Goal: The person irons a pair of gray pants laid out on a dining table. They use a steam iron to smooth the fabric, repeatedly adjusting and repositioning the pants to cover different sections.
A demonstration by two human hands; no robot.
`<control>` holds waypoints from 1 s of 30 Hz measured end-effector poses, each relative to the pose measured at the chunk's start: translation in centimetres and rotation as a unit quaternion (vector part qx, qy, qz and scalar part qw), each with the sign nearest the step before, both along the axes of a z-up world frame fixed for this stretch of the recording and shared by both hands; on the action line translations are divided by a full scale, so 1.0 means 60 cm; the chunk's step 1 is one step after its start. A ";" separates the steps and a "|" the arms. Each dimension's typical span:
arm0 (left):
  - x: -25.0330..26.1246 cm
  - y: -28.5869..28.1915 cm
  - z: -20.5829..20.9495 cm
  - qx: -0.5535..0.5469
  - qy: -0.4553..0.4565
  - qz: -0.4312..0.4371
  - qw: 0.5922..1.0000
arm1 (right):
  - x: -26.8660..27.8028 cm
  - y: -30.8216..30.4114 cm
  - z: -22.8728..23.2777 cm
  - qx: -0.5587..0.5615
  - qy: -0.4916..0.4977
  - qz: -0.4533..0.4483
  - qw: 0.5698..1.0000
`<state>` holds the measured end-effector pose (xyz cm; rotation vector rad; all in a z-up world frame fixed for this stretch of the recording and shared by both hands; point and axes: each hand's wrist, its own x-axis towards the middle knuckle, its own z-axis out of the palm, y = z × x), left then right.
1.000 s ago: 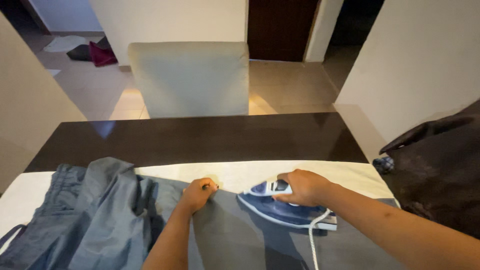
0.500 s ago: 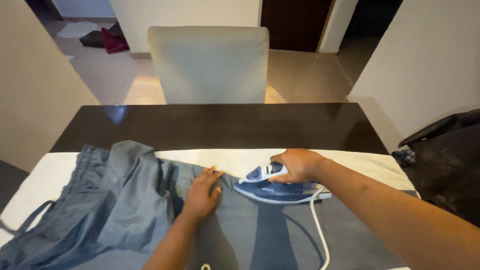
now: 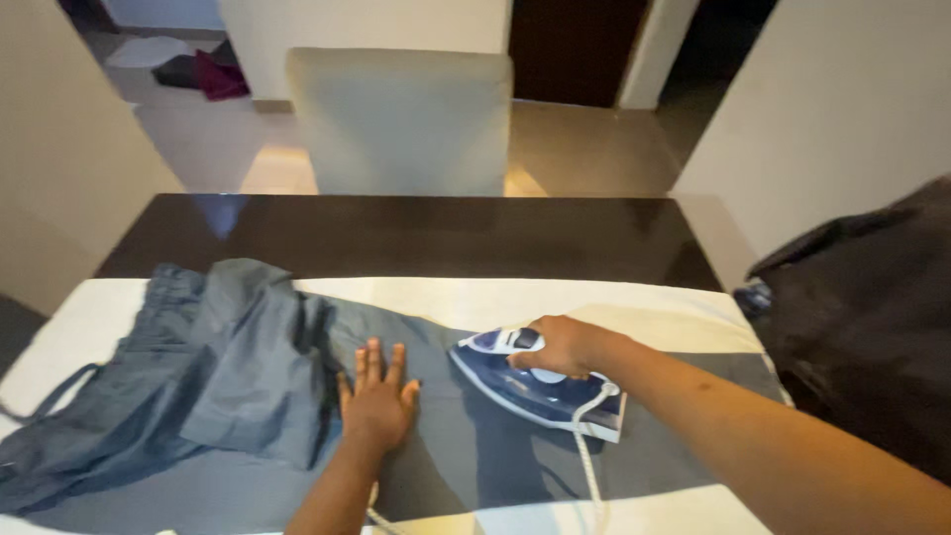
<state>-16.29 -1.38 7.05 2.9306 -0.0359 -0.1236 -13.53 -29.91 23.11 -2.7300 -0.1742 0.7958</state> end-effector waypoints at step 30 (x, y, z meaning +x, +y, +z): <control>-0.294 -0.403 0.374 -0.557 0.249 -0.229 0.759 | -0.061 -0.127 -0.038 -0.010 -0.098 0.026 0.995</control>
